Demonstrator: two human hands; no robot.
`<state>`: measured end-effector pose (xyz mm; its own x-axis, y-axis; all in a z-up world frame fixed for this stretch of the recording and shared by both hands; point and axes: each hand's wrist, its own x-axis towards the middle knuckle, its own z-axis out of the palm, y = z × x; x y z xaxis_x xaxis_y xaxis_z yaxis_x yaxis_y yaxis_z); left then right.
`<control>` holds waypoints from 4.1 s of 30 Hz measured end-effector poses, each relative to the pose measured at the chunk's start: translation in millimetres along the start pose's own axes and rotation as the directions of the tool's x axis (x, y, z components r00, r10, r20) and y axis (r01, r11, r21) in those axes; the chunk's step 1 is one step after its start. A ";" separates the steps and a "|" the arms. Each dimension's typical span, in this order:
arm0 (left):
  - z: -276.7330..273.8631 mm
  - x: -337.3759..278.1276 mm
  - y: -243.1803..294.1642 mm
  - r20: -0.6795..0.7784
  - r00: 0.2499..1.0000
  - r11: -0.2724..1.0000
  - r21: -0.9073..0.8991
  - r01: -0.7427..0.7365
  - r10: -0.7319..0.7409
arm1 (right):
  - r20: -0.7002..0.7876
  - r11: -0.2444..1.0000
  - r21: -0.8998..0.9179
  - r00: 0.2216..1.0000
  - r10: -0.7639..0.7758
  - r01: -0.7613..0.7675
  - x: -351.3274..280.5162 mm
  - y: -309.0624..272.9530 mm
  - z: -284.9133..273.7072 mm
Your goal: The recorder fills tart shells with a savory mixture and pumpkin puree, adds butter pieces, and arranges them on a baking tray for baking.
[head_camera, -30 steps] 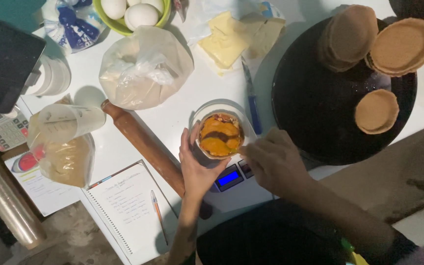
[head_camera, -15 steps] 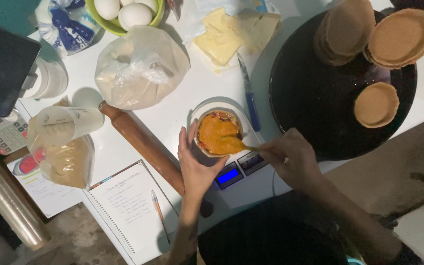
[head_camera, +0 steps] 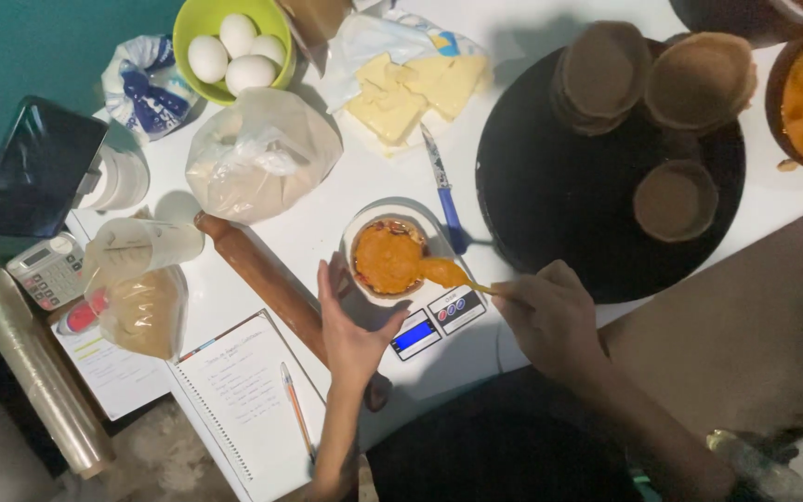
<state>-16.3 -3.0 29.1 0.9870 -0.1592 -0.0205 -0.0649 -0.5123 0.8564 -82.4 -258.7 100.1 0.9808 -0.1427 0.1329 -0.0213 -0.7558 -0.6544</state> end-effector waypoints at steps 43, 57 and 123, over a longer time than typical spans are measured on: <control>517.5 14.2 194.6 0.672 0.727 0.518 -0.575 0.633 -0.143 | -0.382 0.927 -0.136 0.882 0.275 -0.349 20.8 429.6 -277.5; 525.7 26.5 221.8 0.626 0.770 0.322 -0.709 0.627 -0.120 | 0.047 0.926 -0.101 0.928 0.370 -0.365 63.5 435.8 -303.2; 136.8 -129.8 124.2 0.391 0.830 0.377 -0.755 0.536 -0.397 | 0.592 0.011 0.806 0.806 0.013 -0.592 15.8 134.4 -106.6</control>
<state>-172.5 -161.4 67.5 0.7880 -0.2591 -0.5585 0.6154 0.3589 0.7017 -90.4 -430.7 93.6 0.9049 0.2533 -0.3419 -0.4246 0.5914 -0.6856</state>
